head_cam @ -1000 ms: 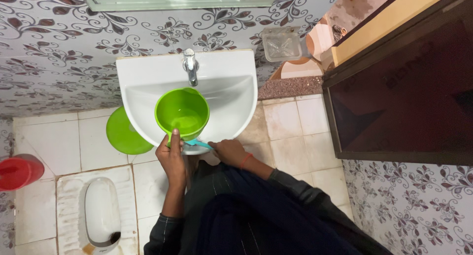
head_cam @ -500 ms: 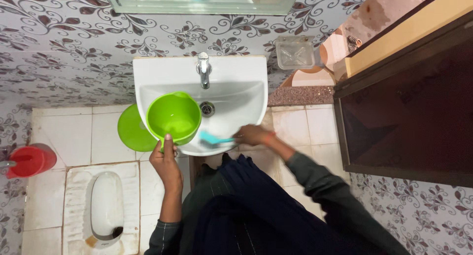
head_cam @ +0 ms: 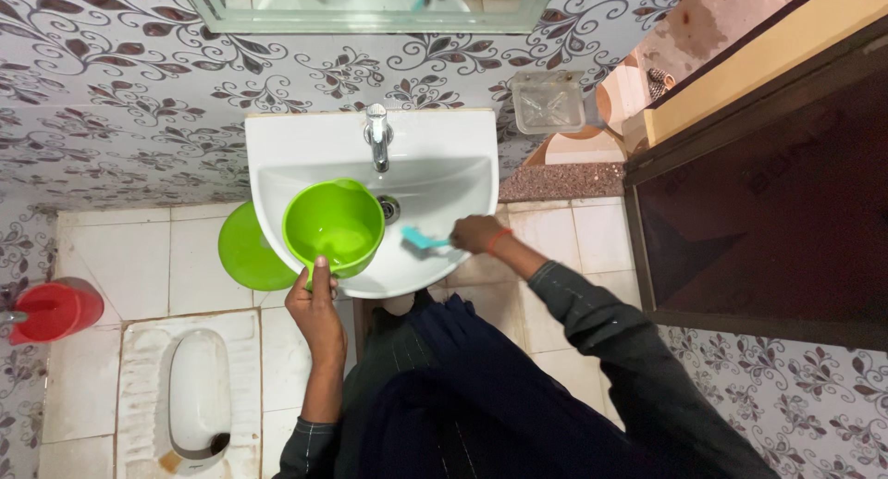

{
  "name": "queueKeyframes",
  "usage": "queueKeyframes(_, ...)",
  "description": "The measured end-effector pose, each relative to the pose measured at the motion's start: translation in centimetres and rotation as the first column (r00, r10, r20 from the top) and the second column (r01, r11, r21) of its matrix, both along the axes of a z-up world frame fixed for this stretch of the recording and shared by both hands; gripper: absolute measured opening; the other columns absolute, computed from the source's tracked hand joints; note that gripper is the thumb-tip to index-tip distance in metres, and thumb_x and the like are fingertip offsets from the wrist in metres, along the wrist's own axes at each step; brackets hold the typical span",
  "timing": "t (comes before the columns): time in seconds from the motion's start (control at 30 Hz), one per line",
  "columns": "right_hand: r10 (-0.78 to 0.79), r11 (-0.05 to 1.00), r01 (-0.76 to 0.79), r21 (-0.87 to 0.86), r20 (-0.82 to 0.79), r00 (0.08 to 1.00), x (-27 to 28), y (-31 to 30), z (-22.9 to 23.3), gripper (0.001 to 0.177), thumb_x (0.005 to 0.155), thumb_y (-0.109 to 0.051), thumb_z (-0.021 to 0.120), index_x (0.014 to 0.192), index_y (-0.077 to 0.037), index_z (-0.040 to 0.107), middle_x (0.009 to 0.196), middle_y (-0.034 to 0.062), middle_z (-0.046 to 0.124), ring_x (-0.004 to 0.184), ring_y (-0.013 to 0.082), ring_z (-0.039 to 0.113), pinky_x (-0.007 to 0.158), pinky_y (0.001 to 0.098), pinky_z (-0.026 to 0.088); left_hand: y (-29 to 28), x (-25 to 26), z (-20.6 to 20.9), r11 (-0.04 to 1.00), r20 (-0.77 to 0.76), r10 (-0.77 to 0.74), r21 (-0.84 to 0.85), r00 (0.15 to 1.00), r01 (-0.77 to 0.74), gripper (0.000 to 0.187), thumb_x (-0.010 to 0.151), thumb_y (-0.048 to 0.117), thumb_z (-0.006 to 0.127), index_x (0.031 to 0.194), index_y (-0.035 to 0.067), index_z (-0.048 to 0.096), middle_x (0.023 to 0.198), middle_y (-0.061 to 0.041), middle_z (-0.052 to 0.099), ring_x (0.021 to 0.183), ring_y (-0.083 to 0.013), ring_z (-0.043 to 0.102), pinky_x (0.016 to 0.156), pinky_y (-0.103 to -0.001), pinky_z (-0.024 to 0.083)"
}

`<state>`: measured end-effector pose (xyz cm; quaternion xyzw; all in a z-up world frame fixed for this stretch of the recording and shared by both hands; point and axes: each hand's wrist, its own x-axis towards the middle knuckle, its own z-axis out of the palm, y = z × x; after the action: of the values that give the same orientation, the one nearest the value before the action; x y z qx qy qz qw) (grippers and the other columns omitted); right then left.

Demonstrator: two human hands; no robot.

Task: The person cleans a white bathroom sink using a green plastic bowl and a blue scrub brush. They repeatedly scoop water from the running tap into the bowl and pour it over the sink basin while scrubbing the surface and the drain area.

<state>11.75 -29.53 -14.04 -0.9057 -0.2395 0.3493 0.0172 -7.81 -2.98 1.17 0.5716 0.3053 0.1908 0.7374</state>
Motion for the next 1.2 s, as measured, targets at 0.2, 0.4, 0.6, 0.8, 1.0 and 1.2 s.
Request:
queueKeyframes(0.2, -0.063, 0.998, 0.062, -0.014, -0.032, 0.998, -1.2, 0.5, -0.5, 0.031, 0.099, -0.037, 0.054, 0.108, -0.023, 0.079, 0.096, 0.0063, 0.080, 0.093, 0.0263, 0.078, 0.084, 0.0441, 0.059, 0.0, 0.1, -0.6, 1.000, 0.003, 0.004, 0.024, 1.000, -0.004, 0.031, 0.103, 0.026, 0.066, 0.082, 0.003, 0.067, 0.068, 0.002, 0.055, 0.061, -0.0055, 0.044, 0.058, -0.024, 0.034)
queueKeyframes(0.4, -0.122, 0.925, 0.088, 0.370, 0.070, 0.990, -8.9, 10.0, -3.1, 0.039, 0.098, -0.036, 0.052, 0.132, -0.023, 0.067, 0.098, 0.0148, 0.075, 0.089, 0.0362, 0.073, 0.079, 0.0525, 0.056, 0.3, 0.1, -1.3, 0.998, -0.013, -0.005, 0.059, 1.000, 0.006, 0.033, 0.103, 0.026, 0.065, 0.080, 0.003, 0.067, 0.067, 0.002, 0.054, 0.061, -0.0052, 0.043, 0.057, -0.024, 0.034)
queueKeyframes(0.6, 0.028, 0.950, -0.089, 0.298, 0.203, 0.979, -7.5, 7.1, -2.8, 0.057, 0.066, -0.037, 0.073, 0.119, -0.017, 0.069, 0.091, 0.0106, 0.076, 0.084, 0.0353, 0.073, 0.069, 0.0519, 0.057, 0.6, 0.0, -1.2, 1.000, -0.003, -0.006, 0.004, 1.000, 0.006, 0.030, 0.103, 0.025, 0.066, 0.081, 0.003, 0.067, 0.068, 0.003, 0.054, 0.061, -0.0053, 0.043, 0.058, -0.024, 0.034)
queueKeyframes(0.8, -0.077, 0.992, 0.054, 0.112, 0.215, 0.974, -3.8, 1.1, -2.9, 0.026, 0.097, -0.033, 0.057, 0.109, -0.020, 0.076, 0.089, 0.0115, 0.075, 0.085, 0.0336, 0.073, 0.074, 0.0497, 0.058, 0.7, -0.2, -0.9, 1.000, -0.020, -0.001, 0.005, 1.000, 0.001, 0.027, 0.102, 0.025, 0.065, 0.084, 0.004, 0.069, 0.068, 0.003, 0.054, 0.062, -0.0054, 0.043, 0.058, -0.024, 0.034)
queueKeyframes(1.0, -0.026, 0.970, 0.000, 0.245, 0.100, 0.995, -6.9, 8.4, -3.8, 0.030, 0.094, -0.030, 0.056, 0.117, -0.019, 0.071, 0.090, 0.0116, 0.075, 0.082, 0.0330, 0.074, 0.070, 0.0516, 0.058, 1.3, -0.9, -0.9, 1.000, -0.066, 0.010, 0.005, 0.998, -0.009, 0.033, 0.103, 0.026, 0.066, 0.080, 0.002, 0.065, 0.068, 0.002, 0.054, 0.063, -0.0060, 0.043, 0.060, -0.024, 0.036)
queueKeyframes(1.2, -0.143, 0.931, 0.096, 0.351, 0.112, 0.983, -10.4, 12.4, -1.5, 0.031, 0.099, -0.034, 0.057, 0.123, -0.016, 0.067, 0.089, 0.0155, 0.074, 0.083, 0.0372, 0.072, 0.070, 0.0532, 0.055, 2.2, -1.0, -1.3, 1.000, -0.059, 0.017, 0.009, 0.998, -0.016, 0.031, 0.101, 0.026, 0.065, 0.081, 0.004, 0.068, 0.067, 0.002, 0.053, 0.062, -0.0058, 0.042, 0.059, -0.024, 0.034)
